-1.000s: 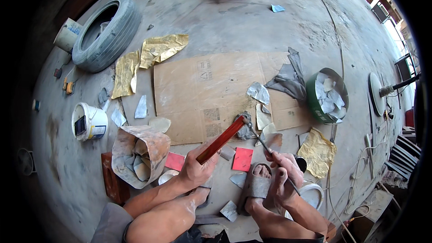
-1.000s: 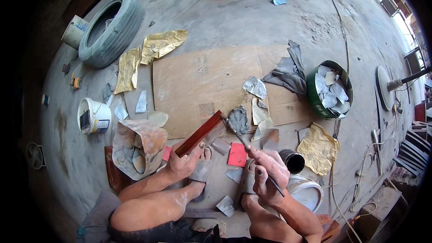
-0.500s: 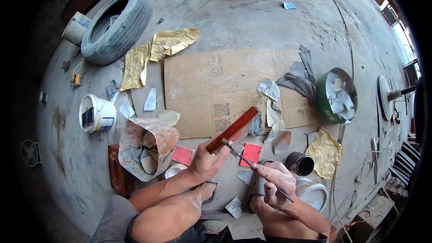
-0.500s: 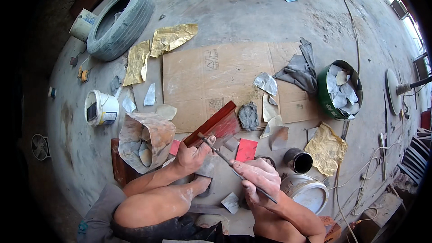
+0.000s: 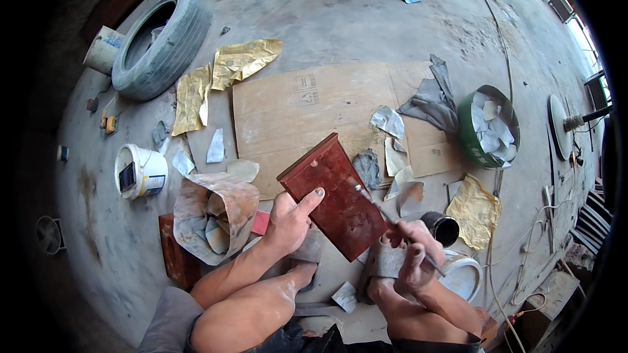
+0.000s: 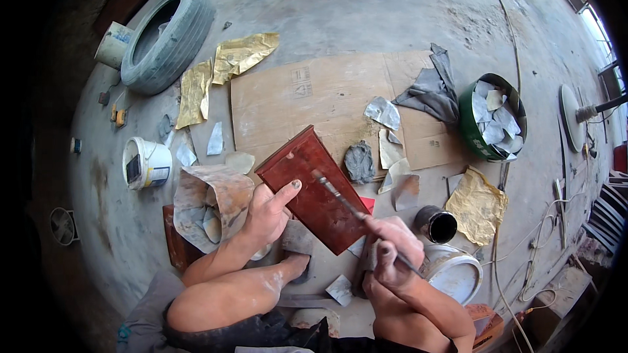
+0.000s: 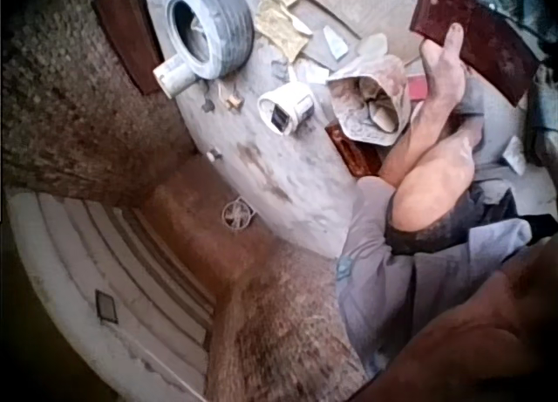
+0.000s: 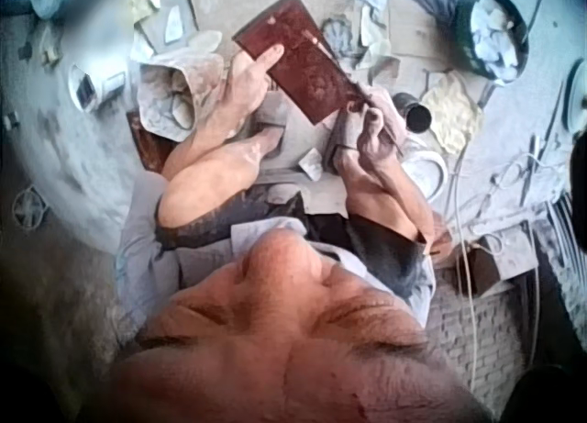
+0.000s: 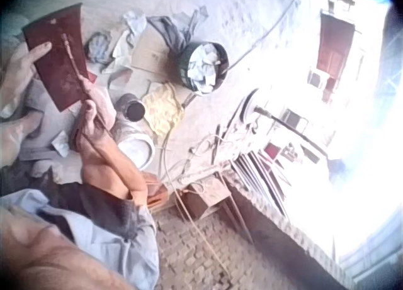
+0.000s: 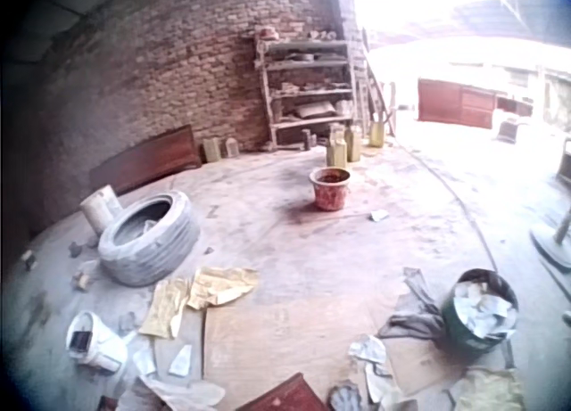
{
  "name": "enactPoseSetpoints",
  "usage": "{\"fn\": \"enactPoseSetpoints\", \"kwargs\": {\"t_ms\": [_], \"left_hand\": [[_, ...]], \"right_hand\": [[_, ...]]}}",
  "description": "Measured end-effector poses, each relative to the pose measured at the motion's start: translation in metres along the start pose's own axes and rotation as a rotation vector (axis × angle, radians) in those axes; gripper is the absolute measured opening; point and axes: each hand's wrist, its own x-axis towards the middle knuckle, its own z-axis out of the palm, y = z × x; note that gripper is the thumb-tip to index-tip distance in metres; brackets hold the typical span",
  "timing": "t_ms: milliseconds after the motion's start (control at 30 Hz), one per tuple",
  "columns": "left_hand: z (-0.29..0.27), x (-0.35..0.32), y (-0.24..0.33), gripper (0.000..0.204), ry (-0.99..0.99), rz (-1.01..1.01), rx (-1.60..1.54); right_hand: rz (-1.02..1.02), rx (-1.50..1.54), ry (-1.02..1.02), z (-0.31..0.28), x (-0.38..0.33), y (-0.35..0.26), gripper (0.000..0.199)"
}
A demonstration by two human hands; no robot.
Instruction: The person paints the edges and surfaces of rectangular wooden pieces using a small brush and dark paint. The person repeatedly dips the brush into a paint can and applies paint to the wood, occasionally setting the piece down and picking it up again.
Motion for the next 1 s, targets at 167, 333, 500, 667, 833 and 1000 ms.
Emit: {"fn": "enactPoseSetpoints", "kwargs": {"t_ms": [167,333,500,667,833,1000], "left_hand": [[-0.007,0.007,0.003,0.032,-0.015,-0.141,-0.229],[-0.014,0.008,0.003,0.037,0.022,-0.129,-0.204],[-0.004,-0.001,0.019,0.032,0.027,0.145,0.490],[-0.007,-0.008,0.039,0.046,-0.220,0.673,0.992],[-0.007,-0.004,0.054,0.042,-0.298,1.081,1.412],[-0.006,0.001,0.058,0.037,-0.307,1.173,1.563]], "right_hand": [[0.275,0.117,0.196,-0.007,-0.008,0.002,0.053],[0.291,0.204,0.262,-0.010,-0.005,0.004,0.049],[0.259,0.325,0.378,-0.020,-0.002,0.006,0.044],[0.217,0.266,0.325,-0.035,-0.006,-0.010,0.039],[0.086,0.165,0.153,-0.034,0.002,-0.021,0.036],[-0.041,0.053,0.117,-0.032,0.001,-0.019,0.033]]}}
